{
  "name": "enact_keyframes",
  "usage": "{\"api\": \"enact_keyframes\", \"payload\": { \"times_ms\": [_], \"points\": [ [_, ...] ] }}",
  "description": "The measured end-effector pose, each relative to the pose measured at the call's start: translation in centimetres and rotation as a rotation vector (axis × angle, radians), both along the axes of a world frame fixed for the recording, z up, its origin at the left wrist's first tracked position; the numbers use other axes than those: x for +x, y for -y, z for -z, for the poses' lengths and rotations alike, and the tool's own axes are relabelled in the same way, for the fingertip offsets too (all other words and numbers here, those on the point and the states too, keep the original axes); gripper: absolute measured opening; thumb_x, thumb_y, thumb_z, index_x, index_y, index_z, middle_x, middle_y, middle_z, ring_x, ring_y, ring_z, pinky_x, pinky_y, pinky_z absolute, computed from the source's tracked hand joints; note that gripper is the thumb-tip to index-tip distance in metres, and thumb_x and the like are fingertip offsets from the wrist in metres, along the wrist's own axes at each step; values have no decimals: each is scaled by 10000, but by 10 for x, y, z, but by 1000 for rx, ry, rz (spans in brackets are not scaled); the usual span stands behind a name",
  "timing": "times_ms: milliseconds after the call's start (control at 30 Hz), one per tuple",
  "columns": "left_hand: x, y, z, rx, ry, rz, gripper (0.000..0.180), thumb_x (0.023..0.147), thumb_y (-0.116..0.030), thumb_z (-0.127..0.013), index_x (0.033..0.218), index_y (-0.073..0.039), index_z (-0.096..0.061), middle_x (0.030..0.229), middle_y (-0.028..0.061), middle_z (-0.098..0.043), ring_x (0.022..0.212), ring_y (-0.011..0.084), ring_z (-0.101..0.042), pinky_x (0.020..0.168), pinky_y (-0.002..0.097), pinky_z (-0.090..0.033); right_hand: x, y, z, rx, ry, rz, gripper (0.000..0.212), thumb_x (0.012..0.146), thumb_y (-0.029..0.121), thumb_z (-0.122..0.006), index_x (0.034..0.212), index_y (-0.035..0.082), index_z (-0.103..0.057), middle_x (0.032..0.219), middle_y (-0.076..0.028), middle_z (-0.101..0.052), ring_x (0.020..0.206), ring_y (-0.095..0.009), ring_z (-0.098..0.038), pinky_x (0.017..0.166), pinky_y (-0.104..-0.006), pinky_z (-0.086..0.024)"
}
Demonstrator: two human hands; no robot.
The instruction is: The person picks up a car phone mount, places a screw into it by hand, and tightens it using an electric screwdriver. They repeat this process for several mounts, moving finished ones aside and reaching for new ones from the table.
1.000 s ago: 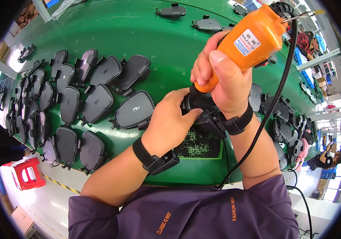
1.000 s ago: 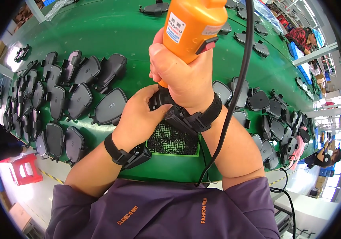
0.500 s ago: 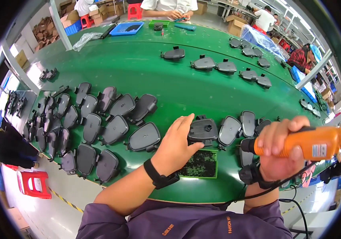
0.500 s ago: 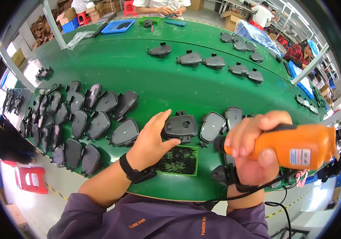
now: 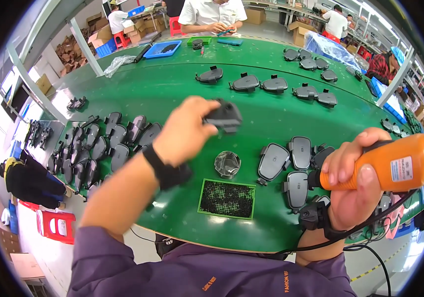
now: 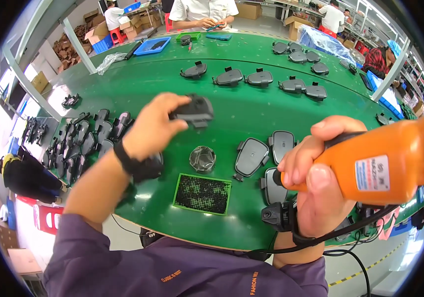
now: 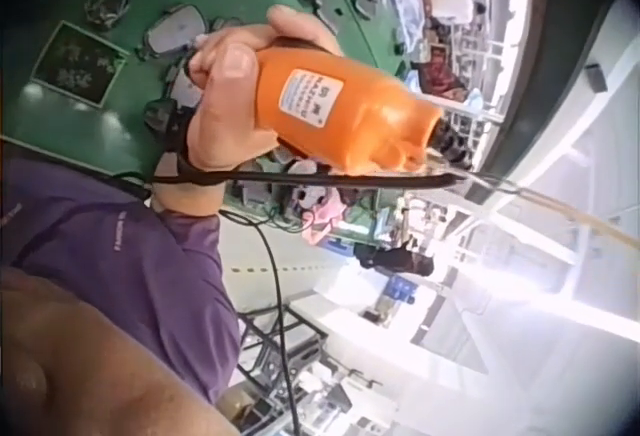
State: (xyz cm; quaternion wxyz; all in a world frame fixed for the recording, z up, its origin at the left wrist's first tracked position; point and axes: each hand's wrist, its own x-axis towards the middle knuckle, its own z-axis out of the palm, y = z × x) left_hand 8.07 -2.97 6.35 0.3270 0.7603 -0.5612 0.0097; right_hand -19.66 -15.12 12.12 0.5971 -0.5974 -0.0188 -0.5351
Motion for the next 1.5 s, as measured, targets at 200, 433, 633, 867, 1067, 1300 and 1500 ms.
{"api": "enact_keyframes", "payload": {
  "times_ms": [200, 433, 633, 867, 1067, 1300, 1500],
  "points": [
    [171, 28, 25, 295, 42, -421, 569, 755, -145, -812, 1300, -126, -650, 1216, 210, -663, 1143, 366, -637, 996, 418, -509, -4, 7, 0, -120, -86, 92, 403, 948, 280, -589, 1191, 7, -419, 687, -18, -494, 574, -125, -494, 597, -289, -464],
    [276, 25, 71, 407, 72, -651, 593, 769, -174, -813, 1332, -138, -631, 1244, 203, -664, 1152, 354, -644, 1006, 428, -514, -3, 13, 2, -132, -106, 155, 432, 935, 290, -617, 1180, 3, -404, 678, -17, -490, 572, -123, -494, 592, -280, -464],
    [315, 76, 74, 543, 173, -744, 551, 859, -109, -611, 1407, -115, -548, 1323, 211, -622, 1250, 370, -586, 1035, 480, -493, 10, 13, 3, 15, -100, 161, 517, 842, 267, -764, 1138, -12, -445, 646, -44, -545, 521, -167, -540, 540, -330, -517],
    [246, 190, 101, 451, 239, -389, 594, 866, -38, -571, 1445, -97, -456, 1410, 149, -562, 1323, 331, -533, 1135, 546, -352, 20, 21, 13, 38, -138, 138, 539, 799, 197, -813, 1135, -1, -440, 645, -68, -573, 510, -213, -569, 518, -374, -538],
    [241, 201, 103, 570, 126, -401, 518, 887, -32, -556, 1396, -102, -489, 1372, 148, -593, 1275, 329, -574, 1155, 559, -306, 25, 22, 15, -136, -185, 193, 463, 909, 329, -686, 1112, 31, -397, 646, -8, -499, 489, -117, -475, 501, -268, -463],
    [217, 171, 62, 430, 191, -188, 306, 947, -192, -589, 1205, -33, -626, 1108, 225, -695, 1096, 399, -649, 989, 486, -475, 17, 15, 10, -93, -182, 127, 475, 913, 317, -675, 1151, 17, -394, 662, -11, -501, 536, -127, -489, 539, -274, -466],
    [142, 126, -31, 245, -76, 130, 342, 992, -291, -566, 1165, -7, -648, 1008, 173, -710, 916, 296, -669, 840, 396, -512, -4, 19, 1, -171, -181, 75, 480, 931, 335, -632, 1206, 7, -414, 691, -8, -500, 575, -122, -487, 608, -289, -455]
  ]
}}
